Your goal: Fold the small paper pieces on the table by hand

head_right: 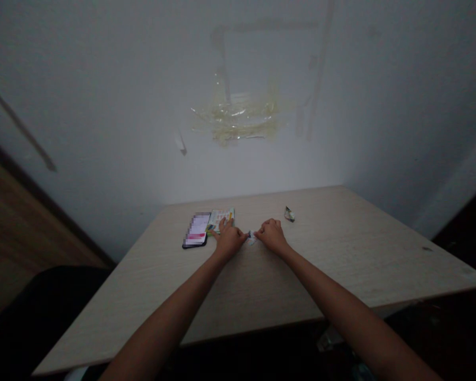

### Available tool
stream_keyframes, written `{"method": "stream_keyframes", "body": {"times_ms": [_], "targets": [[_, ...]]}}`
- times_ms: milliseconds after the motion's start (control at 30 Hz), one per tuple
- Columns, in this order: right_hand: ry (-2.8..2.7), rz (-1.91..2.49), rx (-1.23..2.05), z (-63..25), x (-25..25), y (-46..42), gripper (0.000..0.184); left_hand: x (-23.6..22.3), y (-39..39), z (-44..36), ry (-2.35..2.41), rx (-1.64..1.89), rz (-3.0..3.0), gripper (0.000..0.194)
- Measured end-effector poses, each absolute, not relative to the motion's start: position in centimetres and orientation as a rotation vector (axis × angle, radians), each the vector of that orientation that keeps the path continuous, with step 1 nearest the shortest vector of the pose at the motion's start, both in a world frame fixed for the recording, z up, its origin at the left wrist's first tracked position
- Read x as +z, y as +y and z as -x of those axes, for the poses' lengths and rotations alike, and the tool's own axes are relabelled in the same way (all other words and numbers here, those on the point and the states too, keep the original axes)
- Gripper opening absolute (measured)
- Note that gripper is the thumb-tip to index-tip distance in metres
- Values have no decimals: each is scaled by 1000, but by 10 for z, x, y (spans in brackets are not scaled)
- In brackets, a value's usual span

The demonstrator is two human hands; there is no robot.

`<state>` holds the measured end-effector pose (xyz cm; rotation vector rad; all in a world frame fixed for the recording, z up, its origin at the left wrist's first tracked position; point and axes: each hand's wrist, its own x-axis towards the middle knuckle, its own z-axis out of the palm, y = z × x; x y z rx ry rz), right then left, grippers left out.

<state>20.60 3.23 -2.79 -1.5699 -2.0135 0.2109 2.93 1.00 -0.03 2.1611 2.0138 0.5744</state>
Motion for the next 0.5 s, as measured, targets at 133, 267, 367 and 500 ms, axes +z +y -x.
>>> {"method": "stream_keyframes", "body": {"times_ms": [133,267,367,500], "targets": [[-2014,1567,198,-204,-25,30,21,2,9,-30,2037,552,-2163,33],[-2024,1571,204,-202,-21,28,20,1,9,-30,2045,546,-2170,34],[-2007,1581,182,-202,-22,28,19,0,10,-30,2053,546,-2173,35],[-1984,1603,146,-202,-23,29,18,0,11,-31,2054,545,-2170,34]]}}
